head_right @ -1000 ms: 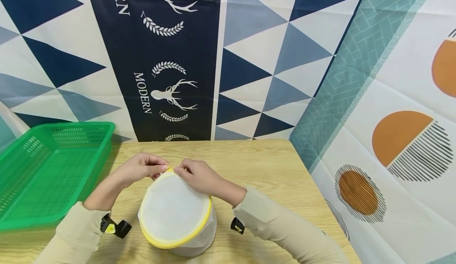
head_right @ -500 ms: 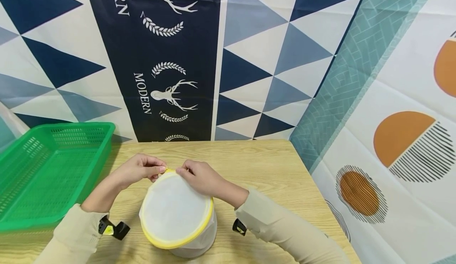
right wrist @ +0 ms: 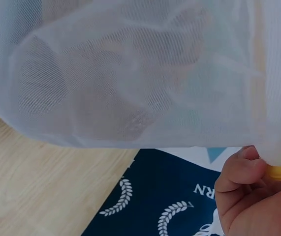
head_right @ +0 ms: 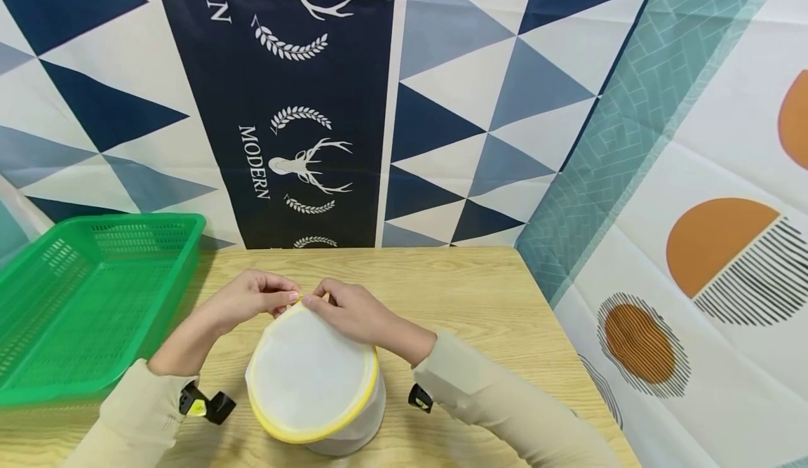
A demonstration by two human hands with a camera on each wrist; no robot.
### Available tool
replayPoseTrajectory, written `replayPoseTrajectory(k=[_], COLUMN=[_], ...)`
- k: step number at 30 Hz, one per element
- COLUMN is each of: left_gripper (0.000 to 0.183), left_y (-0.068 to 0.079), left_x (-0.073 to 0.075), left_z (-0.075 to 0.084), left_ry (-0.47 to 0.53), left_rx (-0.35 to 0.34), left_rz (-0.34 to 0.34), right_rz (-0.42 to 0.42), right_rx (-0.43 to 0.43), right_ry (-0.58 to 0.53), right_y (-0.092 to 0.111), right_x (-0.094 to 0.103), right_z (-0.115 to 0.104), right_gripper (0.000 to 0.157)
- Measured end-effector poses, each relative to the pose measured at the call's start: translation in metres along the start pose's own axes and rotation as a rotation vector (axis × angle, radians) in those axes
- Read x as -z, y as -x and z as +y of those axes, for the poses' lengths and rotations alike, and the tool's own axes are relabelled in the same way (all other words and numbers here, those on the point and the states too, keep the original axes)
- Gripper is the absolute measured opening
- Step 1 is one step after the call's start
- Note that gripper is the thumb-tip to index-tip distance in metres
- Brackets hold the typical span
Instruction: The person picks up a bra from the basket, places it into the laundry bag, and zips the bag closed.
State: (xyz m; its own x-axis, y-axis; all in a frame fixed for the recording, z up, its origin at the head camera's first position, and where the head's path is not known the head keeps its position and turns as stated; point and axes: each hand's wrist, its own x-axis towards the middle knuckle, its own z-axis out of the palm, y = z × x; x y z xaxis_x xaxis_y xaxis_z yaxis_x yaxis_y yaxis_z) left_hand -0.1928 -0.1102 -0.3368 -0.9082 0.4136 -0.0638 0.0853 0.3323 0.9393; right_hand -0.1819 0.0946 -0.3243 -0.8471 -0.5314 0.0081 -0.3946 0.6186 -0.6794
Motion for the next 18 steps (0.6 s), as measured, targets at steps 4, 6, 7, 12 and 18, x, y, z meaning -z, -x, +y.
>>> replayPoseTrajectory(k=[4, 6, 7, 12, 18], left_gripper=[0.025, 0.024, 0.024, 0.025, 0.026], left_y=[-0.0005, -0.001, -0.0013, -0.0013, -0.0004], left_x=[-0.0012, -0.0019, -0.0022, -0.0014, 0.002], left_z=[0.0013, 0.0014, 0.0015, -0.0009, -0.0053], left_ry=[0.001, 0.006, 0.014, 0.01, 0.011], left_rx=[0.003, 0.005, 0.011, 0.005, -0.009], left_rz=[-0.002, -0.004, -0.002, -0.01, -0.041], right_rz=[0.0, -0.001, -0.003, -0.004, 0.004], right_rx=[0.012, 0.016, 0.015, 0.024, 0.028], right_ry=[0.024, 0.036, 0.04, 0.042, 0.021], right_y=[-0.0034, -0.004, -0.004, -0.0033, -0.0018], right_x=[-0.001, -0.0012, -0.0013, -0.0023, -0.0038], right_z=[-0.0044, -0.0045, -0.0044, -0.0027, -0.0007], right_gripper=[0.026, 0.024, 0.024, 0.024, 0.024])
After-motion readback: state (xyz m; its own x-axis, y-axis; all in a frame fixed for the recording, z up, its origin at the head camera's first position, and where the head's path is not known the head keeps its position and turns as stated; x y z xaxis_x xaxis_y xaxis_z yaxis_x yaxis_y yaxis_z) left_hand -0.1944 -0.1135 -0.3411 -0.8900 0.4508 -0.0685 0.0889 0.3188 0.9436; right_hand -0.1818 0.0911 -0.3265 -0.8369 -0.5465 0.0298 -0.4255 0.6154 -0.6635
